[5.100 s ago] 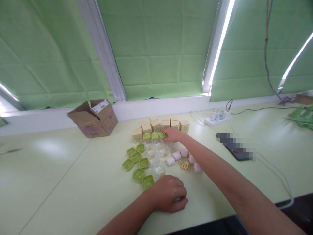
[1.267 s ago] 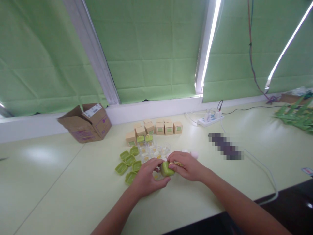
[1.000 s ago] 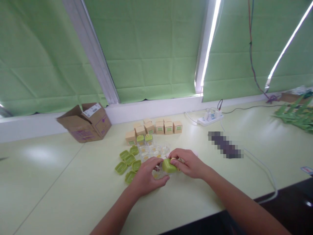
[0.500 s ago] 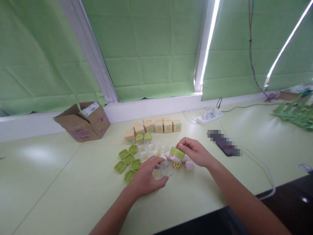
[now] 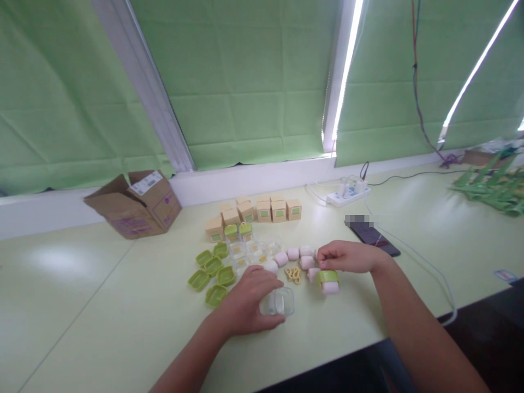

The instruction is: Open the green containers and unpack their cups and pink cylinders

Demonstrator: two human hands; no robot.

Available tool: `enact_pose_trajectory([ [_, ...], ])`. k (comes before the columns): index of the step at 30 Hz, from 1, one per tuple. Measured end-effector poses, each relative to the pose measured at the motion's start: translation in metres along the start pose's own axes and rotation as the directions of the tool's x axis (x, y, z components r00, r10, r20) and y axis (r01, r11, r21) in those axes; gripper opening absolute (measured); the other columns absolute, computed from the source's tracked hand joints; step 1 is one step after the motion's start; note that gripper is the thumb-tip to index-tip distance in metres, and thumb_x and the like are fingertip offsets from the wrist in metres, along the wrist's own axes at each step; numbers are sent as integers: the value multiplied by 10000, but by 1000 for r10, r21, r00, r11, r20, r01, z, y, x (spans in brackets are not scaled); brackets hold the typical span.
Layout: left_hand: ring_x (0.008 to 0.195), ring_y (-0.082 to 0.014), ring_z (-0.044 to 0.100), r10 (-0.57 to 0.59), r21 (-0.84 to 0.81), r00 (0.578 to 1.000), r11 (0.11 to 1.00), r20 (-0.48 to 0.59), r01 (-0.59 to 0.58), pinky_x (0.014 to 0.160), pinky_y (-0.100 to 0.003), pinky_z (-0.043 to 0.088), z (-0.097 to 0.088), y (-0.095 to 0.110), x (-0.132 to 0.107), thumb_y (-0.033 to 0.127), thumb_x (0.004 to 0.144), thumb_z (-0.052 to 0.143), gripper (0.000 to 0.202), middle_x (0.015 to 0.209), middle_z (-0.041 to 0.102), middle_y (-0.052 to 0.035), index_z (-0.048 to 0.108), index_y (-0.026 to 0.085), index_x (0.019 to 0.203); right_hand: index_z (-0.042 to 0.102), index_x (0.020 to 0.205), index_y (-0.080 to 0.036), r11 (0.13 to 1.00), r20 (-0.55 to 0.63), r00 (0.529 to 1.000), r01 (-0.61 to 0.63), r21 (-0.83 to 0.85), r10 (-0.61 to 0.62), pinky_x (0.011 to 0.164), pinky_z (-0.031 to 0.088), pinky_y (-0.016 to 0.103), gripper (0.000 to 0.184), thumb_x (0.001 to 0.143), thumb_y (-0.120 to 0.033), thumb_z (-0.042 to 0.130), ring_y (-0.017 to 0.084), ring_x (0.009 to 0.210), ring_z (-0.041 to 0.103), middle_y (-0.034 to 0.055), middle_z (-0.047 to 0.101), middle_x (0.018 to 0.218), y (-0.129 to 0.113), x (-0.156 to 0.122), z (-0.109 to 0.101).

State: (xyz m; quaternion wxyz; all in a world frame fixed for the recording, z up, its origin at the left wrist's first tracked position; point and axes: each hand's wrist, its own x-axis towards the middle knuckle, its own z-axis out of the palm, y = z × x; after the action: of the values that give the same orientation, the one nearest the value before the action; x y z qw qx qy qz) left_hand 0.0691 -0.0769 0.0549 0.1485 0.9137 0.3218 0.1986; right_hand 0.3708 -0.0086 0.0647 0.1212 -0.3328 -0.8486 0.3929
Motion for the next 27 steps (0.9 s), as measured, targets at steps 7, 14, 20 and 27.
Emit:
enact_pose_trajectory([
  [7, 1059, -229, 531, 1, 112, 997, 994, 81, -10, 1079, -472, 223, -3, 0, -1, 385, 714, 671, 502, 1091, 601, -59, 528, 225, 1167, 593, 750, -149, 1000, 9, 1000, 9, -16, -9, 571, 346, 207, 220, 857, -328, 524, 102, 620, 460, -21, 527, 665, -21, 9, 13],
  [14, 976, -226, 513, 18, 173, 988, 984, 156, -45, 1062, -467, 222, -6, 3, 1, 376, 710, 641, 424, 976, 571, -52, 556, 212, 1091, 612, 778, -149, 996, 71, 994, 87, -8, -86, 578, 343, 201, 192, 860, -295, 519, 97, 629, 474, -27, 553, 686, -25, 13, 21],
  [20, 971, -238, 499, 6, 227, 987, 973, 158, -42, 1043, -479, 233, -7, 3, 1, 359, 701, 628, 462, 976, 559, -56, 537, 207, 1128, 635, 785, -155, 959, -24, 978, 198, -203, -207, 665, 377, 228, 189, 871, -273, 515, 122, 696, 532, 11, 624, 747, -29, 26, 39],
  [27, 989, -244, 488, -10, 259, 988, 965, 151, -30, 1040, -468, 245, -8, 2, 0, 363, 684, 636, 421, 977, 551, -52, 558, 208, 1067, 670, 787, -175, 926, -5, 987, 149, -347, -161, 702, 375, 246, 209, 877, -283, 514, 135, 708, 570, 15, 671, 743, -26, 32, 46],
])
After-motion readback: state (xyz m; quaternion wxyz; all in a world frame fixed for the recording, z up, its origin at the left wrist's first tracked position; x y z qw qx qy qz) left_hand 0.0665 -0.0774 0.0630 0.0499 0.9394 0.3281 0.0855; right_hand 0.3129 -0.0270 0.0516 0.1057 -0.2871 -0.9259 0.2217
